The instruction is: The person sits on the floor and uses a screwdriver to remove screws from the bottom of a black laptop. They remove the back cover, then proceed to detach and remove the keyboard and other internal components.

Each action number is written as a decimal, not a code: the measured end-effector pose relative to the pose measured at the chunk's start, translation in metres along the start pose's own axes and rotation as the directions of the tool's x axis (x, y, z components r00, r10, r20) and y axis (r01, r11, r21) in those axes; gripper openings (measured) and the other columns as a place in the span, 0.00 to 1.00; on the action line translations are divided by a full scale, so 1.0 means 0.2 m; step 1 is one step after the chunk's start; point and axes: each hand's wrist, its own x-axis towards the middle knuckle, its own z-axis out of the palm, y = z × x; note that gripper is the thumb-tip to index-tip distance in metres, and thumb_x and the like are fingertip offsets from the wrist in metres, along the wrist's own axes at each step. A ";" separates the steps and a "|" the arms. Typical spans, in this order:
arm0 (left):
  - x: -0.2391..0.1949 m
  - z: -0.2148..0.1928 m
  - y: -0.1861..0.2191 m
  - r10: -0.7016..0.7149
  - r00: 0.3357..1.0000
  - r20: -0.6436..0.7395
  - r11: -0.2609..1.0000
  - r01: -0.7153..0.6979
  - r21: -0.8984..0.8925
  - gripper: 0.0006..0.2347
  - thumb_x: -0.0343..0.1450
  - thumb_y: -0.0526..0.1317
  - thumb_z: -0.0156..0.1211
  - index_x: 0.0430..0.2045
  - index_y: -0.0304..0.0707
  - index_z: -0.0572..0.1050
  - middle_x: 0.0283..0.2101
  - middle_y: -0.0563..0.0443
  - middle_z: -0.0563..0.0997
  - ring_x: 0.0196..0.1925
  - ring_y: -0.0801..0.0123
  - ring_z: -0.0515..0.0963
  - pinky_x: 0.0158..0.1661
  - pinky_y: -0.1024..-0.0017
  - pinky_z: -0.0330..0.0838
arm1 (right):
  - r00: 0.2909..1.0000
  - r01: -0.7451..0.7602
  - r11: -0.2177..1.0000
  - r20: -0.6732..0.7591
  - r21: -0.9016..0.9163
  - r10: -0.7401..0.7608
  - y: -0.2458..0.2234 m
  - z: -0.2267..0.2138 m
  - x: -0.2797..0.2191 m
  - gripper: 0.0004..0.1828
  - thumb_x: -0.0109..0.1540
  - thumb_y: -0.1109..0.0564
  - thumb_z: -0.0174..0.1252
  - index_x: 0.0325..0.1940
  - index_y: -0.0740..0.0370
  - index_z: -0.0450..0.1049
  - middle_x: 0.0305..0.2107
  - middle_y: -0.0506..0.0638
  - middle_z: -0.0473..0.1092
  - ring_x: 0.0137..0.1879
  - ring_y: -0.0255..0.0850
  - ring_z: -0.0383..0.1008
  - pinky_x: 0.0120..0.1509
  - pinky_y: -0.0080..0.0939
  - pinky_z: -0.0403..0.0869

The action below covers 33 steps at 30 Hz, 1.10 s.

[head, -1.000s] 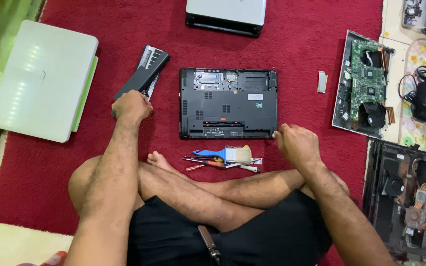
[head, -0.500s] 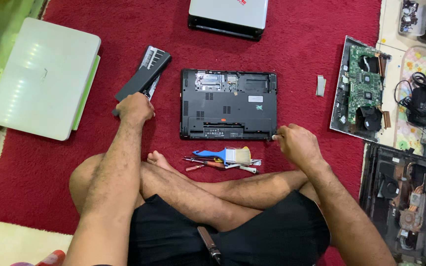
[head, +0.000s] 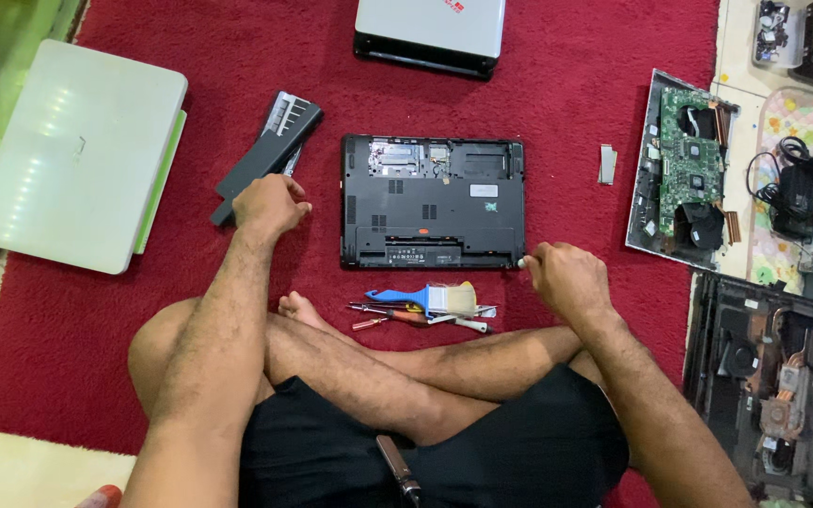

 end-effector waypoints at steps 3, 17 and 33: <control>0.05 0.03 -0.02 0.042 0.999 0.001 0.999 -0.042 -0.028 0.10 0.69 0.45 0.74 0.44 0.54 0.88 0.40 0.46 0.91 0.54 0.40 0.87 0.55 0.43 0.79 | 1.000 0.028 0.999 0.012 -0.047 -0.027 -0.04 -0.05 -0.01 0.17 0.71 0.39 0.53 0.48 0.47 0.83 0.35 0.54 0.79 0.48 0.56 0.86 0.53 0.60 0.83; -0.08 0.03 0.14 0.205 0.976 0.078 0.979 -0.202 -0.038 0.10 0.72 0.47 0.66 0.47 0.66 0.85 0.46 0.51 0.90 0.59 0.47 0.85 0.58 0.47 0.78 | 0.943 0.305 0.941 -0.096 -0.144 -0.320 -0.02 -0.02 -0.01 0.08 0.68 0.49 0.57 0.47 0.51 0.78 0.34 0.54 0.73 0.47 0.52 0.81 0.47 0.54 0.84; -0.06 0.10 0.19 0.304 0.943 0.132 0.951 -0.294 -0.092 0.13 0.71 0.47 0.68 0.50 0.62 0.86 0.44 0.49 0.90 0.56 0.47 0.86 0.58 0.45 0.76 | 0.979 0.193 0.981 0.059 0.026 -0.194 -0.05 -0.10 0.04 0.09 0.70 0.48 0.51 0.50 0.51 0.70 0.39 0.58 0.75 0.49 0.61 0.83 0.50 0.68 0.82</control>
